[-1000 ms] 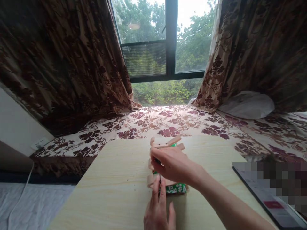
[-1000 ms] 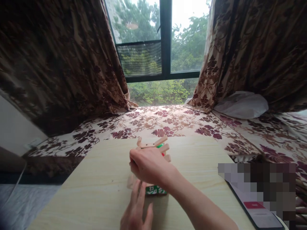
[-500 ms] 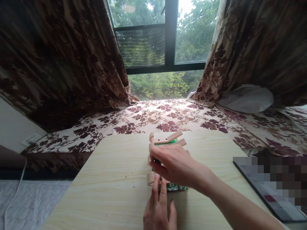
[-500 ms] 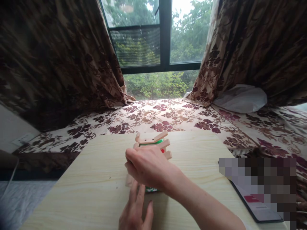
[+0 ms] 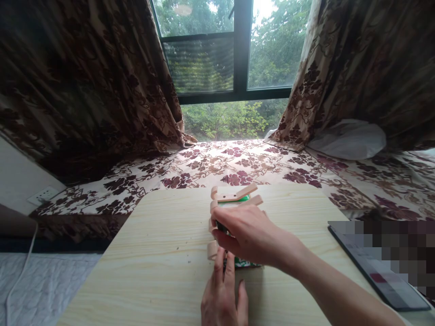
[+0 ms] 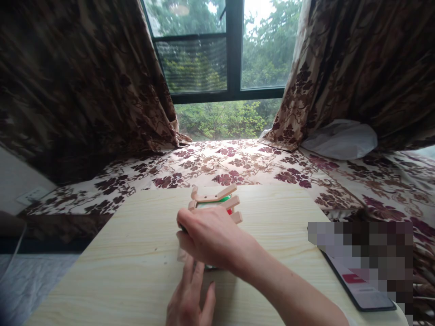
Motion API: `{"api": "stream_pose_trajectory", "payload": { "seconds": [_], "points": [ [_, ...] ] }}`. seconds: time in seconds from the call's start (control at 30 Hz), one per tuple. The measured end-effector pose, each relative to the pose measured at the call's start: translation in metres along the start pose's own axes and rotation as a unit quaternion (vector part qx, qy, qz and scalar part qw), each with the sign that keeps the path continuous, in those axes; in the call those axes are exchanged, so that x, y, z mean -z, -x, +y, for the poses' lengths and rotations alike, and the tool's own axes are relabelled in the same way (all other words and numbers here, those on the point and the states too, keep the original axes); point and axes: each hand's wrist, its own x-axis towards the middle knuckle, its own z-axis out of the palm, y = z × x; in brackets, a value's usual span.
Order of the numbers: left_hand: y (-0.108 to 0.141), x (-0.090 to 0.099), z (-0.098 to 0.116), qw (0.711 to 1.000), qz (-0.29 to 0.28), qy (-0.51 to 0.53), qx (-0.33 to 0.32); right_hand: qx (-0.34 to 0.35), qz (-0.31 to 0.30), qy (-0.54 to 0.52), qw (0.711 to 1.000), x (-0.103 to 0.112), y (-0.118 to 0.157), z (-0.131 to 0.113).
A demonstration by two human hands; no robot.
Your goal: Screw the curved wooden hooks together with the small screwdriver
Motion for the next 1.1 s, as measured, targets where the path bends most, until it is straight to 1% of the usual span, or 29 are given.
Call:
{"api": "stream_pose_trajectory", "payload": {
  "seconds": [0.1, 0.27, 0.5, 0.6, 0.7, 0.77, 0.83, 0.97, 1.1],
  "points": [
    [0.000, -0.001, 0.000, 1.000, 0.002, -0.002, 0.004, -0.003, 0.008, 0.020, 1.000, -0.002, 0.001, 0.000],
    [-0.002, 0.000, 0.002, 1.000, -0.008, -0.007, 0.004, -0.050, 0.028, 0.042, 0.997, -0.008, -0.001, 0.007],
    [-0.001, -0.003, 0.001, 1.000, 0.002, -0.013, 0.008, 0.005, 0.023, -0.005, 1.000, 0.000, 0.000, 0.003],
    [0.000, -0.003, 0.000, 1.000, -0.005, -0.012, 0.010, -0.002, 0.032, 0.001, 0.999, -0.005, 0.000, 0.002],
    [-0.001, -0.001, 0.001, 1.000, -0.012, -0.014, 0.009, -0.025, 0.052, 0.020, 0.998, -0.011, -0.001, 0.005],
    [-0.002, 0.000, 0.002, 1.000, -0.014, -0.014, 0.009, -0.038, 0.057, 0.027, 0.997, -0.012, -0.002, 0.006],
    [-0.002, 0.001, 0.002, 1.000, -0.015, -0.017, 0.012, -0.031, 0.050, 0.016, 0.998, -0.008, -0.002, 0.006],
    [0.000, -0.001, 0.000, 1.000, -0.015, -0.019, 0.016, 0.005, 0.022, -0.016, 1.000, -0.001, 0.000, 0.003],
    [0.001, -0.002, -0.001, 1.000, -0.008, -0.020, 0.011, 0.010, 0.029, -0.004, 1.000, -0.005, 0.001, 0.001]
  ]
}}
